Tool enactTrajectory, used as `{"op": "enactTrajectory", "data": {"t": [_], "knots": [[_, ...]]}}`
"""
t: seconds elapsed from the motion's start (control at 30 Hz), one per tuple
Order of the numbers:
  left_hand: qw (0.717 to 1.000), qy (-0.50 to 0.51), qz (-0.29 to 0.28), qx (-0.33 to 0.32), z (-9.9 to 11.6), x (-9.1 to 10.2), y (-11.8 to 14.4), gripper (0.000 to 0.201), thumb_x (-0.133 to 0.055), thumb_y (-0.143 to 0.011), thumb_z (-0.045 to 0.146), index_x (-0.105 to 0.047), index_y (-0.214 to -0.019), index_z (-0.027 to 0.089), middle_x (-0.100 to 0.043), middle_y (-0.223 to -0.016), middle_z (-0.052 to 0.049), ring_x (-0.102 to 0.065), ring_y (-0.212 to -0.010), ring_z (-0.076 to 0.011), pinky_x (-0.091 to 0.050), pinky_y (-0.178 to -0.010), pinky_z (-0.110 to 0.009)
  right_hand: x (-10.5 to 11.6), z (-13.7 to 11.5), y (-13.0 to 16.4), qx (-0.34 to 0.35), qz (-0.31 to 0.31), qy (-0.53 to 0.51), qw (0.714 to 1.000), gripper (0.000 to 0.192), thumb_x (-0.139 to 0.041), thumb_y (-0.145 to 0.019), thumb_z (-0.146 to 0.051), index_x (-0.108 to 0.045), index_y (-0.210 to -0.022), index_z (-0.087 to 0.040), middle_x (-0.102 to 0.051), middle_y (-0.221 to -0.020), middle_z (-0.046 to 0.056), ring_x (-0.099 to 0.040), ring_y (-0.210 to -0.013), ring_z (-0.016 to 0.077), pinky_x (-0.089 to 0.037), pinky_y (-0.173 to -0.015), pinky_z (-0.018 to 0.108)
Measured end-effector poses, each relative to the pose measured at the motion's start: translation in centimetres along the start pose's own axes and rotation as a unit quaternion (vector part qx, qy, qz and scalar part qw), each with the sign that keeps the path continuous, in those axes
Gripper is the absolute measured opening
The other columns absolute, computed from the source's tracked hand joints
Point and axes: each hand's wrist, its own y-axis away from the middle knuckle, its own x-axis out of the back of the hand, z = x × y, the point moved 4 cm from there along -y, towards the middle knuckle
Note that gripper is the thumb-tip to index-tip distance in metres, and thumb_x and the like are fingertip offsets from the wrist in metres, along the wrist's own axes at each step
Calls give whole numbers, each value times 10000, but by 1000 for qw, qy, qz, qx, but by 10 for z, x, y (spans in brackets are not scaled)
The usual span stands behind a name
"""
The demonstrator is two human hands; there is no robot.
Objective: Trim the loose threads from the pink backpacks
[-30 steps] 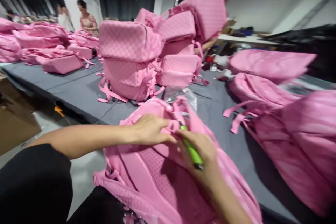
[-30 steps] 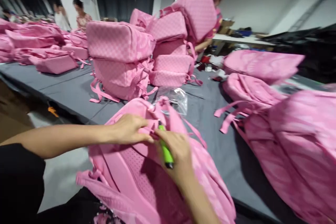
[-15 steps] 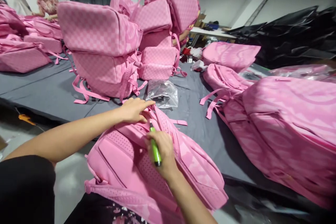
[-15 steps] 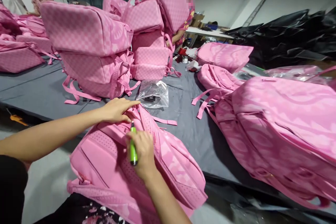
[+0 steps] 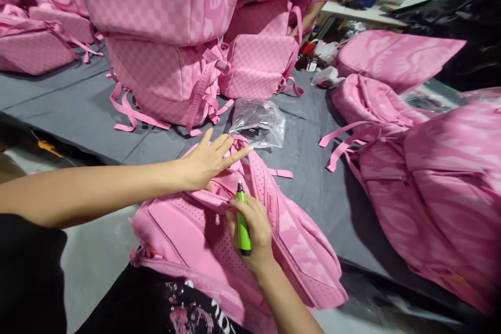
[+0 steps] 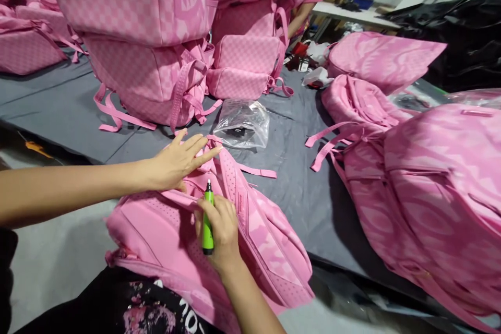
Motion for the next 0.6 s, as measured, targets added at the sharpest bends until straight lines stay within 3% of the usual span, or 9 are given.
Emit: {"op": "enactTrajectory", "data": {"t": [0.17, 0.3, 0.37, 0.5, 0.6], "knots": [[1000, 0, -12, 25, -2, -15, -5, 1126, -785, -730, 507, -120, -1561, 141, -511, -1358, -206, -515, -1128, -320, -367, -938, -422, -3, 8, -7, -21, -57, -5, 998, 312, -592, -903, -230, -549, -1212, -224, -670, -1031, 106, -644, -986, 261, -538, -843, 436], [1000, 0, 8, 20, -3, -17, -7, 930, -711, -818, 451, -214, -1538, 136, -491, -1390, -192, -495, -1145, -317, -355, -918, -406, 5, 25, -8, -86, -62, 1, 994, 436, -568, -930, -328, -449, -1334, -214, -691, -1069, 114, -676, -966, 245, -556, -815, 416], [1000, 2, 4, 24, -4, -18, -8, 878, -691, -836, 442, -246, -1524, 128, -496, -1386, -180, -493, -1143, -315, -352, -917, -412, 12, 30, -12, -109, -64, 29, 992, 366, -569, -931, -329, -494, -1272, -218, -707, -1013, 93, -686, -885, 226, -550, -776, 396], [999, 15, -17, 31, -6, -22, -11, 831, -657, -859, 437, -258, -1519, 127, -512, -1371, -163, -490, -1138, -308, -356, -909, -413, 14, 27, -33, -91, -173, 26, 980, 276, -587, -935, -363, -613, -1169, -219, -725, -1054, 89, -675, -932, 232, -503, -812, 403], [998, 25, -36, 35, -9, -26, -14, 783, -618, -877, 407, -264, -1517, 127, -479, -1420, -166, -478, -1164, -301, -355, -925, -409, 5, 30, -51, -152, -241, -35, 958, 297, -539, -957, -412, -657, -1172, -244, -727, -1130, 64, -665, -1031, 243, -473, -890, 425]]}}
